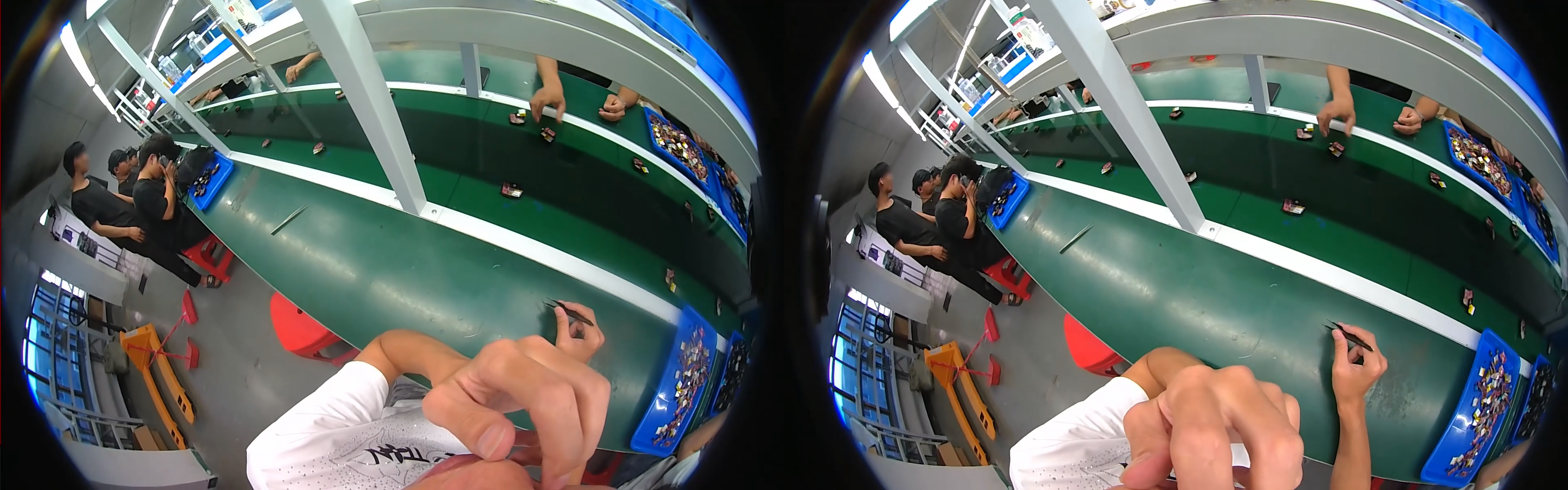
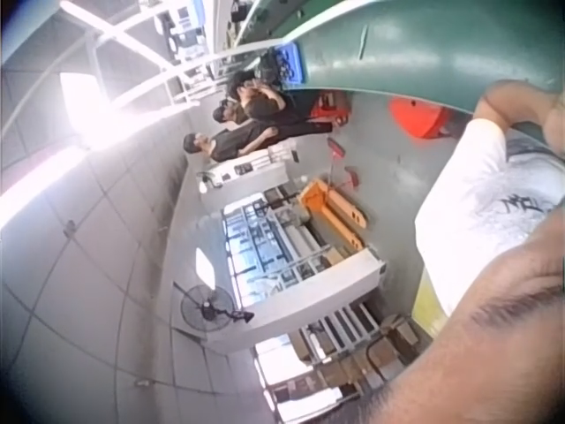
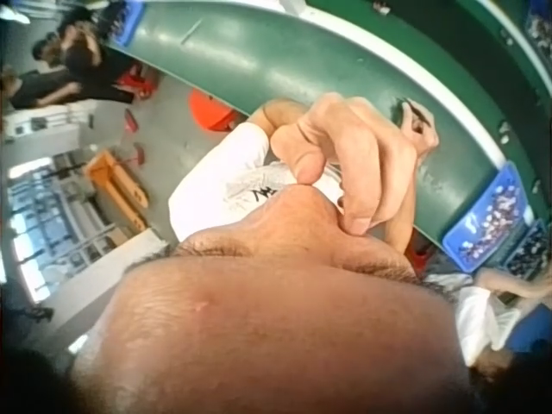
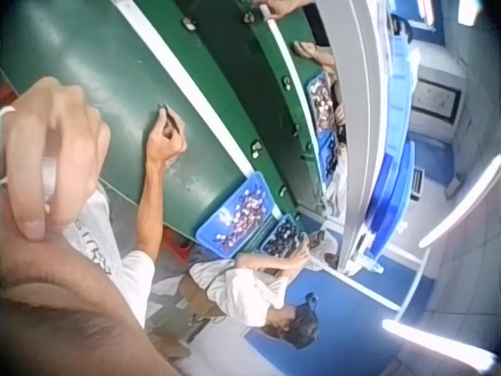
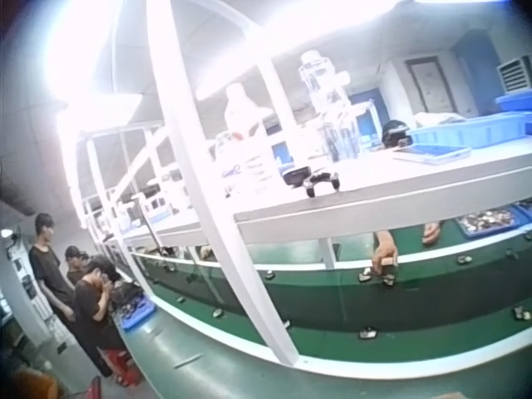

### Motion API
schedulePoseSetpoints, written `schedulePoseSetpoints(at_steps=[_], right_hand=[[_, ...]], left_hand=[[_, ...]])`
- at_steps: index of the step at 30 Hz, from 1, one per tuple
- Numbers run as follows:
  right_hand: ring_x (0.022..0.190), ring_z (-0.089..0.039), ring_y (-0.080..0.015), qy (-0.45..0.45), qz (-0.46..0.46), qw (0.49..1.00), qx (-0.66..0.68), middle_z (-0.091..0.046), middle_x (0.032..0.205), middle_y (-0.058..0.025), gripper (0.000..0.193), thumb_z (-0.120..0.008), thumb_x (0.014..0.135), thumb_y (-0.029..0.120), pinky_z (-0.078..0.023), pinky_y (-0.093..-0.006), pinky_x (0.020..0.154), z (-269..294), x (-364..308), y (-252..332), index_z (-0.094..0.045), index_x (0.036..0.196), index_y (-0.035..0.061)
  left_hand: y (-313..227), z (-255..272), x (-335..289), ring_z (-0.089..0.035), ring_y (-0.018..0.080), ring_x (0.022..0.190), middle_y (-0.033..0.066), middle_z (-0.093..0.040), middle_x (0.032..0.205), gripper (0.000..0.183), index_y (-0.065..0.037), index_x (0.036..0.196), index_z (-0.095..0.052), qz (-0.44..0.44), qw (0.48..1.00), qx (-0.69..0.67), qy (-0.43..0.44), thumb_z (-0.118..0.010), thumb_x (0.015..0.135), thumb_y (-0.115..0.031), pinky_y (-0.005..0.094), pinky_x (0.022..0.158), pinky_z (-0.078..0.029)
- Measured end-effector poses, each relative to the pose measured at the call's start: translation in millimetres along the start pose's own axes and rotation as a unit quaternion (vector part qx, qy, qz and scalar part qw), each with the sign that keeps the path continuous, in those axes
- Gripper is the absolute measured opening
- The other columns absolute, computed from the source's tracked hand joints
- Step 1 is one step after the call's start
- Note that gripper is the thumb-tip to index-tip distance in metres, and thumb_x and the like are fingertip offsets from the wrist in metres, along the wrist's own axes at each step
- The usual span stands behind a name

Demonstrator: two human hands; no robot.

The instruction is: Assembling small electronic components on a printed circuit board using tweezers.

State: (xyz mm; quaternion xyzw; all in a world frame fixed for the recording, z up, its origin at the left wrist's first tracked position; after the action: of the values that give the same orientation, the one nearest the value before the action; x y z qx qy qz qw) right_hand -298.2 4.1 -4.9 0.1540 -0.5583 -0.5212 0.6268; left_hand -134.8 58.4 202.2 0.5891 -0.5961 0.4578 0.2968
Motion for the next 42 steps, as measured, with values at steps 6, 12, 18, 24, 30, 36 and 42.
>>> schedulePoseSetpoints(at_steps=[6, 12, 18, 24, 30, 36, 42], right_hand=[[0.044, -0.04, -0.0042, 0.004, -0.01, 1.0, -0.002, -0.074, 0.084, -0.0057, 0.011, -0.081, 0.082, 0.001, -0.029, -0.0233, 0.044, 2, -1, -4, -0.074, 0.09, -0.0007], [0.044, -0.039, -0.004, 0.0, -0.015, 1.0, 0.001, -0.074, 0.085, -0.0051, 0.011, -0.081, 0.082, 0.001, -0.029, -0.0232, 0.044, 2, 0, -5, -0.074, 0.09, -0.0002], [0.044, -0.039, -0.0043, 0.001, -0.008, 1.0, -0.003, -0.073, 0.082, -0.0045, 0.012, -0.082, 0.081, 0.002, -0.029, -0.0235, 0.044, 2, 1, -4, -0.075, 0.09, 0.0001], [0.044, -0.038, -0.0048, 0.012, -0.006, 0.999, -0.029, -0.072, 0.079, -0.0042, 0.012, -0.083, 0.079, 0.001, -0.029, -0.0246, 0.044, 6, -1, -4, -0.075, 0.089, 0.0008], [0.043, -0.038, -0.0049, 0.012, -0.033, 0.999, 0.011, -0.072, 0.077, -0.0039, 0.013, -0.084, 0.077, 0.002, -0.029, -0.0249, 0.043, -1, -13, -32, -0.076, 0.087, 0.001], [0.042, -0.039, -0.0061, -0.002, 0.034, 0.999, -0.025, -0.072, 0.072, -0.0037, 0.014, -0.084, 0.076, 0.004, -0.031, -0.0257, 0.042, 1, -1, -8, -0.076, 0.088, 0.0025], [0.044, -0.041, -0.0055, -0.017, 0.001, 1.0, -0.006, -0.072, 0.074, -0.003, 0.013, -0.084, 0.078, 0.007, -0.032, -0.0249, 0.043, 3, 2, 0, -0.077, 0.088, 0.0036]], left_hand=[[-2, -2, 2, -0.05, 0.0103, 0.058, 0.0192, -0.066, 0.1, 0.045, 0.012, 0.104, -0.067, 0.037, 0.999, -0.002, -0.022, -0.055, 0.101, -0.031, 0.0221, 0.046, -0.041], [3, -9, 11, -0.056, 0.0111, 0.056, 0.0235, -0.072, 0.095, 0.05, 0.009, 0.104, -0.072, -0.049, 0.995, -0.012, -0.084, -0.051, 0.104, -0.036, 0.0225, 0.048, -0.043], [1, 1, 2, -0.053, 0.0111, 0.06, 0.0167, -0.068, 0.094, 0.045, 0.01, 0.102, -0.068, 0.042, 0.999, 0.017, -0.009, -0.054, 0.102, -0.033, 0.0231, 0.045, -0.04], [-3, 8, 6, -0.054, 0.0098, 0.062, 0.0126, -0.067, 0.09, 0.033, 0.006, 0.105, -0.058, 0.133, 0.99, 0.042, 0.036, -0.057, 0.103, -0.027, 0.0222, 0.052, -0.041], [-8, 20, 7, -0.05, 0.0114, 0.051, 0.0165, -0.066, 0.079, 0.022, -0.006, 0.092, -0.046, 0.294, 0.933, 0.148, -0.142, -0.054, 0.105, -0.022, 0.0243, 0.048, -0.042], [1, 50, 6, -0.047, 0.0129, 0.041, 0.0125, -0.059, 0.059, 0.036, -0.007, 0.079, -0.045, 0.253, 0.928, 0.223, -0.158, -0.043, 0.11, -0.025, 0.0258, 0.04, -0.039], [19, 96, 16, -0.046, 0.0095, 0.041, 0.0093, -0.062, 0.069, 0.029, 0.0, 0.098, -0.059, 0.232, 0.896, 0.274, -0.262, -0.048, 0.109, -0.025, 0.0223, 0.039, -0.037]])
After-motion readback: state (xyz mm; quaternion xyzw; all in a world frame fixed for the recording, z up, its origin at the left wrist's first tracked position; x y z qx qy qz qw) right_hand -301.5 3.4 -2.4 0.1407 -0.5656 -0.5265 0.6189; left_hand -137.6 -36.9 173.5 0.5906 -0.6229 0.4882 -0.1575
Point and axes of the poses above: each hand's wrist, its own x-axis towards the middle knuckle, its own z-axis out of the back of the hand, y = z × x, the point moved 4 cm from there along x, towards the middle knuckle
